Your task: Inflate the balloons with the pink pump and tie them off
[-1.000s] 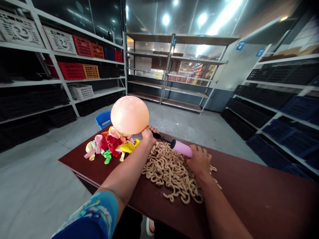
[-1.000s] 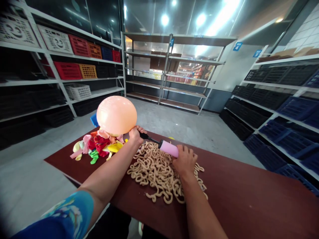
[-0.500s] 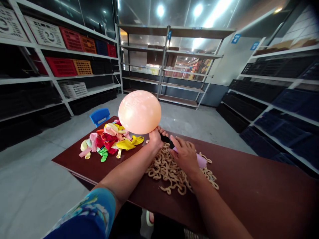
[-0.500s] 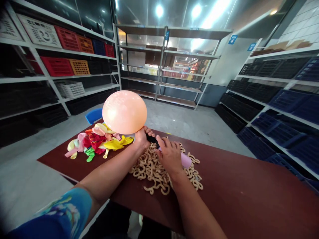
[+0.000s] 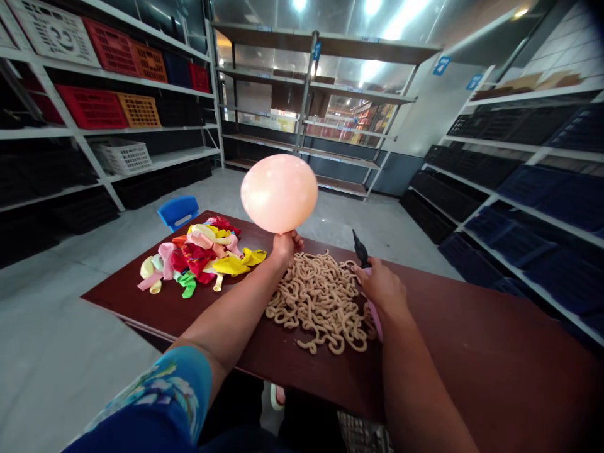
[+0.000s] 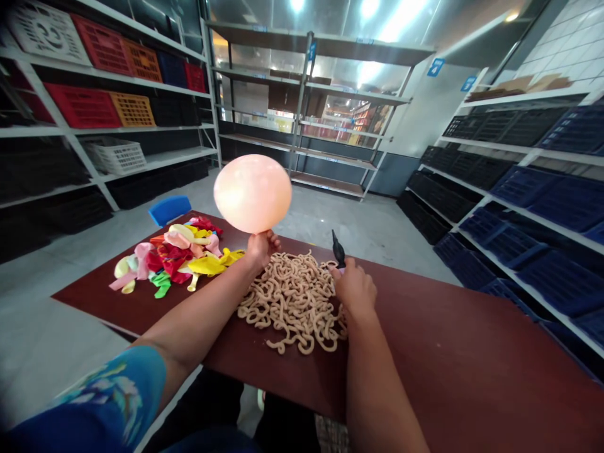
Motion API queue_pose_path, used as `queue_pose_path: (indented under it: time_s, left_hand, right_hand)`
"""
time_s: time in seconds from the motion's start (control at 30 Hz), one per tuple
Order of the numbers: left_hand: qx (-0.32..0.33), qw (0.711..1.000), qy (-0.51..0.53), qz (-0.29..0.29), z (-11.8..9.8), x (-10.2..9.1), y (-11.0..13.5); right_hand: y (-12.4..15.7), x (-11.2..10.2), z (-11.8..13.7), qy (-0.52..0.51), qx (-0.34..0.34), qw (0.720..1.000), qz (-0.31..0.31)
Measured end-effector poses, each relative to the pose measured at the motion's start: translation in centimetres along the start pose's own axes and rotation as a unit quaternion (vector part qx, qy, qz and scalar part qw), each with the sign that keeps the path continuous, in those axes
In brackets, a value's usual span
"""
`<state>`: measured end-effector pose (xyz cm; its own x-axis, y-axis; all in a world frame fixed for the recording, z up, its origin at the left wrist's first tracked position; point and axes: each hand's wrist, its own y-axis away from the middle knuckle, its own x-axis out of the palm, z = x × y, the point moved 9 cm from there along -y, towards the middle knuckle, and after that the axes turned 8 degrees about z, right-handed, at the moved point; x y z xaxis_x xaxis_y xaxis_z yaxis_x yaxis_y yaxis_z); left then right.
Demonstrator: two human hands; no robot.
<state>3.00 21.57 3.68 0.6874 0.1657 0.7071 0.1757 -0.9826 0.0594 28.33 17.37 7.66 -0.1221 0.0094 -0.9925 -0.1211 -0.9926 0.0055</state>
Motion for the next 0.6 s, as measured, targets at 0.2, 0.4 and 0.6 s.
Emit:
queue_pose_path:
  time_s: [0.2, 0.4, 0.6]
  left_hand:
    - [-0.073, 0.992, -0.068, 0.074, 2.1, 2.8, 1.9]
    - [-0.088, 0.987, -0.08, 0.106, 2.6, 3.1, 2.0]
    - [-0.184, 0.949, -0.075, 0.246, 4.0, 5.9, 4.5]
  right_hand:
    - [-1.2, 3.4, 0.0, -0.002, -0.011, 0.995, 0.095]
    - [-0.3, 1.4, 1.2, -0.022, -0.07, 0.995, 0.063]
    - [2.2, -3.0, 7.4, -0.258, -0.243, 0.935, -0.027]
